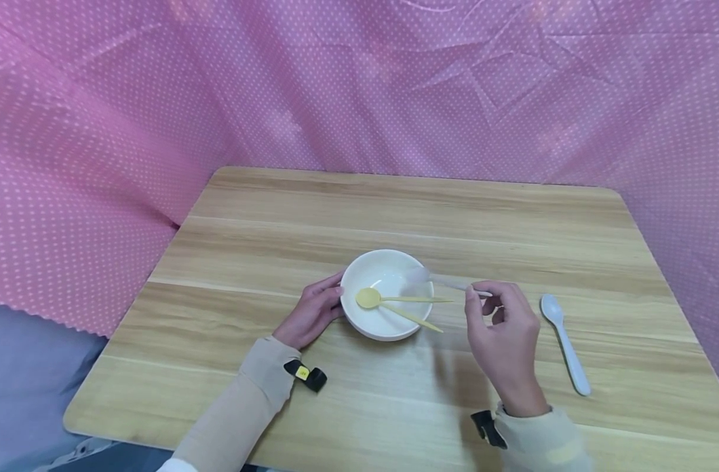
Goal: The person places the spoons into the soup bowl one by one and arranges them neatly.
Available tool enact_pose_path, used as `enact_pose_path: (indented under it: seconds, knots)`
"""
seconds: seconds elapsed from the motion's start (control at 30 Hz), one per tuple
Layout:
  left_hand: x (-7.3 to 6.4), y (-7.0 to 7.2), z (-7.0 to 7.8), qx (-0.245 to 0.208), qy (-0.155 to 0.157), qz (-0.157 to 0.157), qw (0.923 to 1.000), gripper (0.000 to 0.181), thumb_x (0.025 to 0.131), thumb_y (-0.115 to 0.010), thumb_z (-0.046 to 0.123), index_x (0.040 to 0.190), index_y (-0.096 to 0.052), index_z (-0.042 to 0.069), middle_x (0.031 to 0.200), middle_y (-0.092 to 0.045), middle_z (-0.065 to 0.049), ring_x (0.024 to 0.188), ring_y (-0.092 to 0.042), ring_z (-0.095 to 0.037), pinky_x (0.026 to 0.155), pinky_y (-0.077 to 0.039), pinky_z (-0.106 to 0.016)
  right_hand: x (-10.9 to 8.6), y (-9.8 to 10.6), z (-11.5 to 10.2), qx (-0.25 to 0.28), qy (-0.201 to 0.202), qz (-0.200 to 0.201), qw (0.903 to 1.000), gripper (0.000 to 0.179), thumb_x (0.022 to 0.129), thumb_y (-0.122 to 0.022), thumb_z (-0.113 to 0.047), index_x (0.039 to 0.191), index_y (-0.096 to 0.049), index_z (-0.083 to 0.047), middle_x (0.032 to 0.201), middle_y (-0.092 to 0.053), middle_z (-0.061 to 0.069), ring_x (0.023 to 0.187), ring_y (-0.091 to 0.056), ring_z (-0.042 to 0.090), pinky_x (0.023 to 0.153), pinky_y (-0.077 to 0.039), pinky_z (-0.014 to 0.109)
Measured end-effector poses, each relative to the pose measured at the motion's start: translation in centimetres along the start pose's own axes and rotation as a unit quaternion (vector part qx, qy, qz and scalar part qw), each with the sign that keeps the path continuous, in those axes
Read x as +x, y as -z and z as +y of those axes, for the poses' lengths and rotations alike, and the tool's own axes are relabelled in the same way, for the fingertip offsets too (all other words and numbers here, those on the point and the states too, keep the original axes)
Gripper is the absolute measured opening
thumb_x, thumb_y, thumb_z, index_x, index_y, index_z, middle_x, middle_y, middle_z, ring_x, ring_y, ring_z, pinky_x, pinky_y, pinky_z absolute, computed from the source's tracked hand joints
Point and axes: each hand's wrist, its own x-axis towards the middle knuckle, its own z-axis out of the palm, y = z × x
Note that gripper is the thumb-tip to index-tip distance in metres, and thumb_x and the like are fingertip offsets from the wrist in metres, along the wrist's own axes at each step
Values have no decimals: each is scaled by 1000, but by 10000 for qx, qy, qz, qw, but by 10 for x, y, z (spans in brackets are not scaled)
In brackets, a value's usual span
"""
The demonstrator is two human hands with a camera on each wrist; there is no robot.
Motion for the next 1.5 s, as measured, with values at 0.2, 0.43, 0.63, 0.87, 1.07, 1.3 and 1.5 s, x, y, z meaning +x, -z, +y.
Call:
enact_pose_path:
  seconds: [0.2,0.43,0.63,0.87,1.07,1.3,1.5]
  knots:
    - [0,0,0,-14,2,-1,10000,50,93,-53,13,142,-42,13,147,-41,-6,125,-48,-27,99,-46,-37,-6,-11,-4,-72,229,-317,9992,11,79,-66,4,89,-66,2,75,-56,-9,62,-47,-2,52,-35,11]
    - [0,0,-1,-61,28,-30,10000,51,93,-53,14,142,-41,13,148,-40,-7,127,-47,-27,99,-45,-37,-13,-23,-4,-60,263,-691,9972,10,79,-67,4,88,-66,-1,72,-55,-4,63,-46,0,51,-35,15]
    - [1,0,-1,-84,17,-43,10000,50,93,-53,13,142,-42,13,147,-41,-7,126,-47,-26,99,-45,-37,-17,-31,-4,-100,234,-908,9955,11,80,-69,1,89,-68,-5,73,-57,-3,65,-47,2,51,-36,16]
    - [1,1,-2,-101,-3,-92,9999,50,93,-54,14,141,-43,14,147,-42,-6,127,-47,-27,98,-46,-36,-18,-37,-2,-81,-64,-1254,9920,11,79,-69,2,88,-68,-5,73,-60,-1,65,-49,4,52,-38,16]
    - [2,2,-3,-124,-56,-113,9998,50,93,-53,13,142,-42,12,146,-42,-7,127,-47,-27,98,-46,-36,-17,-37,1,-391,-46,-1581,9866,10,79,-70,0,87,-67,-5,78,-63,1,67,-49,5,54,-40,18]
    - [2,2,-2,-116,-127,-173,9997,51,93,-53,12,143,-40,11,148,-40,-9,124,-49,-26,96,-48,-36,-17,-34,5,-705,-180,-1785,9812,9,80,-70,-4,88,-68,-7,81,-65,2,68,-49,6,52,-39,15]
    - [2,3,-3,-174,-149,-144,9996,51,92,-53,12,142,-41,9,147,-41,-11,121,-51,-25,93,-49,-33,-18,-31,7,-865,-304,-1880,9779,8,81,-69,-5,89,-68,-6,79,-64,4,67,-49,10,50,-39,16]
